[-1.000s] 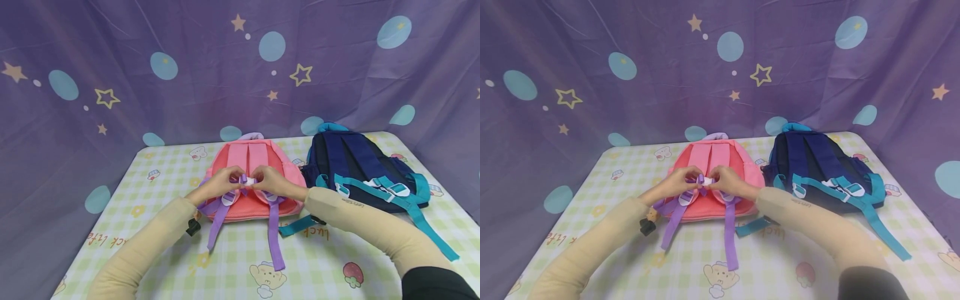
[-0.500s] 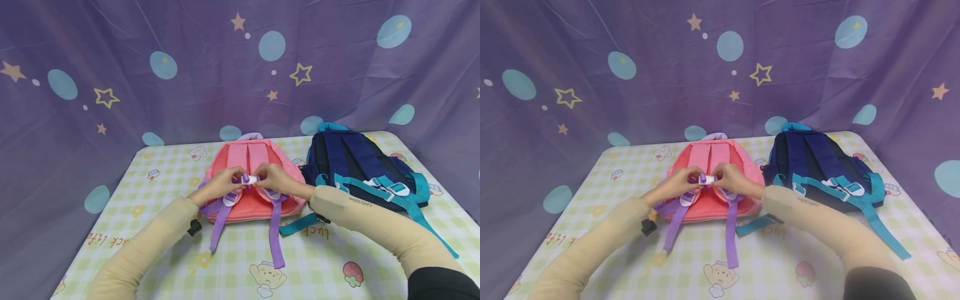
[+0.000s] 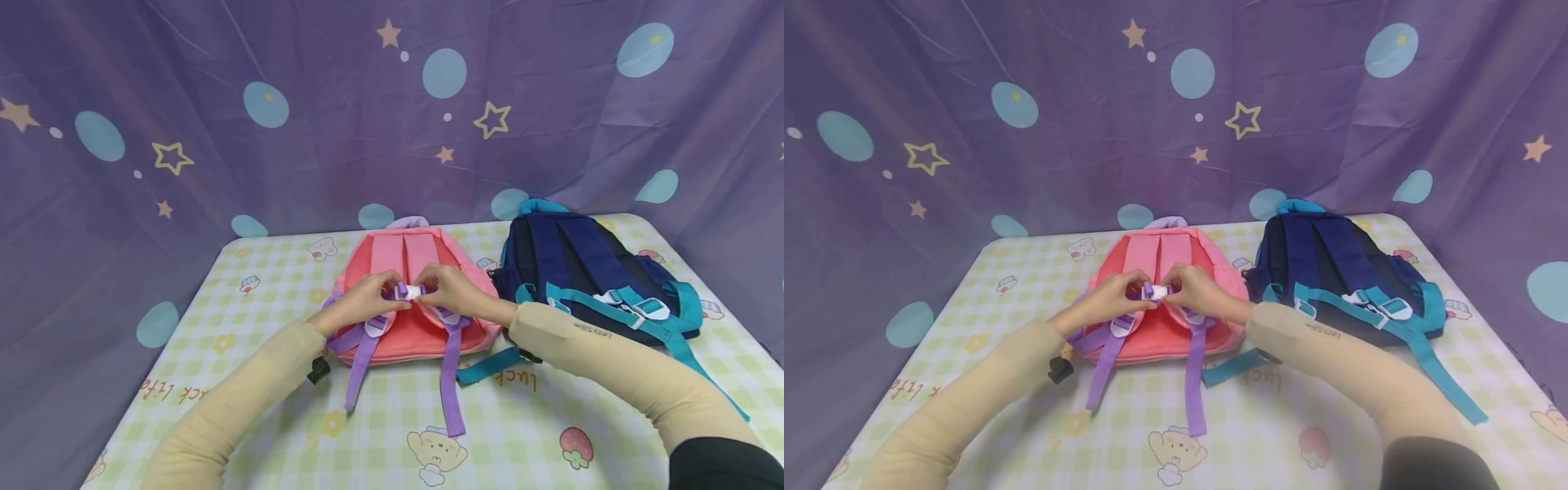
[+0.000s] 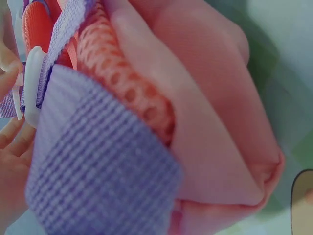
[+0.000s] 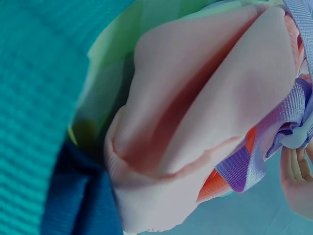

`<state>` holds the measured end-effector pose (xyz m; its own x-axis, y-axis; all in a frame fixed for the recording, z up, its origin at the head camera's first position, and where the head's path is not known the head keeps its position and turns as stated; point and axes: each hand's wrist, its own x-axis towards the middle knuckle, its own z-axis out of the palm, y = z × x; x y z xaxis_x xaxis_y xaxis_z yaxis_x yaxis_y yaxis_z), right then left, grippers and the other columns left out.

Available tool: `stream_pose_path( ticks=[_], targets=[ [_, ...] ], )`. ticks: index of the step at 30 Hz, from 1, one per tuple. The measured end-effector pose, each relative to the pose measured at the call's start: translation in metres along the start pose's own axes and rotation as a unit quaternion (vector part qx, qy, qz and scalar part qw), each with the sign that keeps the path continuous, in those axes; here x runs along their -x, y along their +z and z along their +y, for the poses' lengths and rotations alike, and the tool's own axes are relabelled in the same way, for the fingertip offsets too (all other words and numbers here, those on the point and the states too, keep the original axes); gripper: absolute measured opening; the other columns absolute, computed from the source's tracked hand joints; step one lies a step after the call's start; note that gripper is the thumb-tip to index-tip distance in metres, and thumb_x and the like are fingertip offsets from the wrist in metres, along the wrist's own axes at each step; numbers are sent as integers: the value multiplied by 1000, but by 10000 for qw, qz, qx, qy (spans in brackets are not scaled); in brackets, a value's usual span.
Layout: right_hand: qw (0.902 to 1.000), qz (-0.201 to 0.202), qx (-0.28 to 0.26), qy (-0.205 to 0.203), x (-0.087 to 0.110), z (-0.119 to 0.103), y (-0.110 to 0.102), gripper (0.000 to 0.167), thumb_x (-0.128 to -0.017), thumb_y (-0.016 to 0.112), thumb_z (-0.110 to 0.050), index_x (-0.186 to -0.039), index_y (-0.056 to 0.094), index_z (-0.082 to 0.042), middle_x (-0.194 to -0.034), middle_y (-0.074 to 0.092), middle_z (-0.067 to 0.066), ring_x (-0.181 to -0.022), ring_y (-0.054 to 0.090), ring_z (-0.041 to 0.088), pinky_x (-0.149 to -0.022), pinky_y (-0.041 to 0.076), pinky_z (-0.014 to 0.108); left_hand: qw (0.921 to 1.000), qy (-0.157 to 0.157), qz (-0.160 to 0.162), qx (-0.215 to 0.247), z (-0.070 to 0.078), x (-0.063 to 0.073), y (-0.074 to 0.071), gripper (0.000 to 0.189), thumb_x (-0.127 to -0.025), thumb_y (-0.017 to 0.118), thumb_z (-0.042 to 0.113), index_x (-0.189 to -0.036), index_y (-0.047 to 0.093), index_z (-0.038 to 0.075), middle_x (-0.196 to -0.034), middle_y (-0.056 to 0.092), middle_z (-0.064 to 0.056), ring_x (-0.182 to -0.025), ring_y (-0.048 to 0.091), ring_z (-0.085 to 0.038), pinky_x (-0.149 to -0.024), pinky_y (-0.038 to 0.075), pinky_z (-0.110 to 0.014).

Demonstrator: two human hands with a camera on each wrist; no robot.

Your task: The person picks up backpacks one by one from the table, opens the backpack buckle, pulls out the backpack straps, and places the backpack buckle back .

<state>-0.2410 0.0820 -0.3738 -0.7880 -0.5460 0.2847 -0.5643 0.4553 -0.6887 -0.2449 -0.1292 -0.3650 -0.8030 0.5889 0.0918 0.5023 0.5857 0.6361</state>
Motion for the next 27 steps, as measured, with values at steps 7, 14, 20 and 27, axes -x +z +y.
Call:
stream_pose_path(
  ticks=[7, 14, 20, 27],
  targets=[
    [9996, 18, 241, -120, 1, -2, 1, 22, -82, 77, -3, -101, 72, 6, -91, 64, 10, -80, 57, 20, -74, 52, 28, 9993, 181, 267, -185, 1, 2, 2, 24, -86, 76, 13, -100, 62, 1, -89, 68, -9, -83, 64, -20, -75, 54, -28],
    [9988, 3, 471, -158, -3, -2, 3, 23, -80, 80, -8, -98, 73, 5, -88, 62, 8, -77, 56, 18, -69, 49, 24, 9986, 160, 257, -424, 3, 3, 1, 24, -86, 76, 15, -101, 63, 1, -91, 68, -10, -85, 65, -21, -76, 54, -30],
    [9985, -89, 460, -281, -1, -2, 2, 17, -82, 79, -7, -94, 73, 4, -87, 61, 6, -78, 58, 19, -72, 52, 27, 9977, 210, 288, -571, 4, 3, 3, 23, -85, 77, 17, -96, 63, 4, -88, 68, -7, -81, 64, -20, -72, 53, -27],
    [9954, -254, 709, -594, 0, -1, 2, 13, -83, 77, -6, -92, 73, 3, -87, 60, 5, -80, 61, 19, -76, 55, 29, 9975, 266, 279, -589, 6, 4, 3, 19, -85, 78, 16, -90, 62, 6, -86, 66, -4, -76, 59, -15, -68, 50, -25]
  ],
)
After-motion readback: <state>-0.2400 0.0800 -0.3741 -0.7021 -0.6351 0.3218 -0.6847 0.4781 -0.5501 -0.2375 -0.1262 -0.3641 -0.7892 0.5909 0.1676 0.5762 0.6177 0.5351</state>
